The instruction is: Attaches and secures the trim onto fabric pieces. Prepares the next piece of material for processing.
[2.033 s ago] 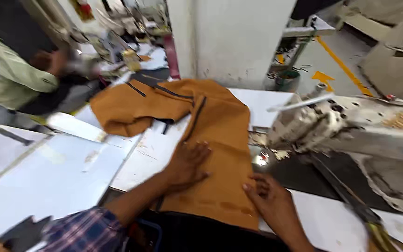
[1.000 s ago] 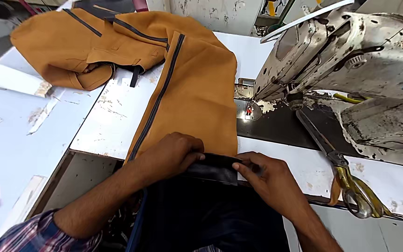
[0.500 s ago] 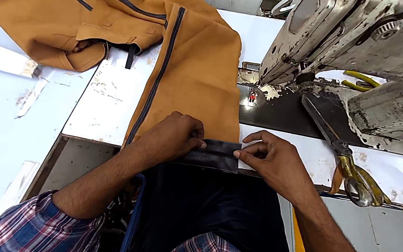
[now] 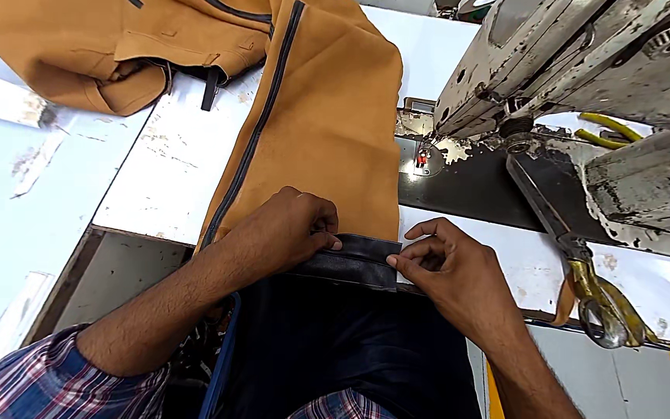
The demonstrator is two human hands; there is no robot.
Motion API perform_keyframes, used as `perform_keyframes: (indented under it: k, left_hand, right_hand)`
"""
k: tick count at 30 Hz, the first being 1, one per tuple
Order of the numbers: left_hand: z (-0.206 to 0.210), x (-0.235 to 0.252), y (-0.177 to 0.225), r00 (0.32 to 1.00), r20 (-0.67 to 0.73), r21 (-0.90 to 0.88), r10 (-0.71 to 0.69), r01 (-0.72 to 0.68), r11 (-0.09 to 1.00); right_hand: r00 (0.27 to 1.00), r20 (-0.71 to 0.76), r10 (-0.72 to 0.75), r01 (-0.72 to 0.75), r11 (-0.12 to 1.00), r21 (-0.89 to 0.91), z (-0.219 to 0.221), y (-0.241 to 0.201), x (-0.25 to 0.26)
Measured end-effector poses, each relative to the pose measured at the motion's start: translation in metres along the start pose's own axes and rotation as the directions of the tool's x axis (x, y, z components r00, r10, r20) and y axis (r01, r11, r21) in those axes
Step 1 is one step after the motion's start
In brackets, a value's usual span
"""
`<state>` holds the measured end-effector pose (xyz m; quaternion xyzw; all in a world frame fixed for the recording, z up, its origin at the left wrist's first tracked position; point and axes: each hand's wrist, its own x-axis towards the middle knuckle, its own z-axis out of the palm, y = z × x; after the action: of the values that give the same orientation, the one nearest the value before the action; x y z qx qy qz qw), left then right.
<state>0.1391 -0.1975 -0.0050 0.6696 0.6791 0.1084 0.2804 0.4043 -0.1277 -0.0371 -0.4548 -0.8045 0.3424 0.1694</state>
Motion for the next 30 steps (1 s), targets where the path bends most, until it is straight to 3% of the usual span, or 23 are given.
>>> perform_keyframes:
  k: [2,4,7,9,13,19,23,30]
  left_hand:
    - [0.001,0.0,0.0,1.0,-0.004,-0.007,-0.002,0.002,1.0]
    - [0.001,-0.001,0.0,1.0,-0.008,-0.018,0.0,0.0,1.0]
    - [0.002,-0.001,0.0,1.0,-0.009,-0.026,-0.003,0.002,1.0]
    - [0.002,-0.001,0.001,1.0,0.004,-0.023,-0.016,0.016,1.0]
    - [0.002,0.001,0.002,1.0,0.009,-0.012,-0.005,0.006,1.0]
    - [0.003,0.001,0.002,1.0,0.011,-0.001,0.008,-0.008,1.0]
    - [0.006,-0.002,-0.002,0.998,-0.036,0.015,0.061,-0.06,0.998]
    - [-0.03,-0.057,-0.057,0.986,-0.117,0.197,0.123,-0.098,0.976]
  right_hand:
    - [0.999,-0.005,-0.032,0.032,0.998,-0.061,0.001,0.0,0.0]
    - [0.988,-0.022,-0.153,0.149,0.98,-0.133,0.004,0.001,-0.001]
    - [0.909,-0.015,-0.416,0.401,0.887,-0.23,0.014,0.002,-0.006]
    - [0.864,0.031,-0.502,0.483,0.811,-0.331,0.024,0.001,-0.013]
    - [0.856,0.059,-0.514,0.463,0.71,-0.531,0.03,-0.011,-0.028]
    - [0.835,0.042,-0.549,0.513,0.748,-0.421,0.06,-0.015,-0.036]
    - [0.843,0.116,-0.525,0.503,0.693,-0.516,0.078,-0.006,-0.039]
    - [0.841,0.121,-0.527,0.495,0.66,-0.566,0.079,-0.007,-0.038]
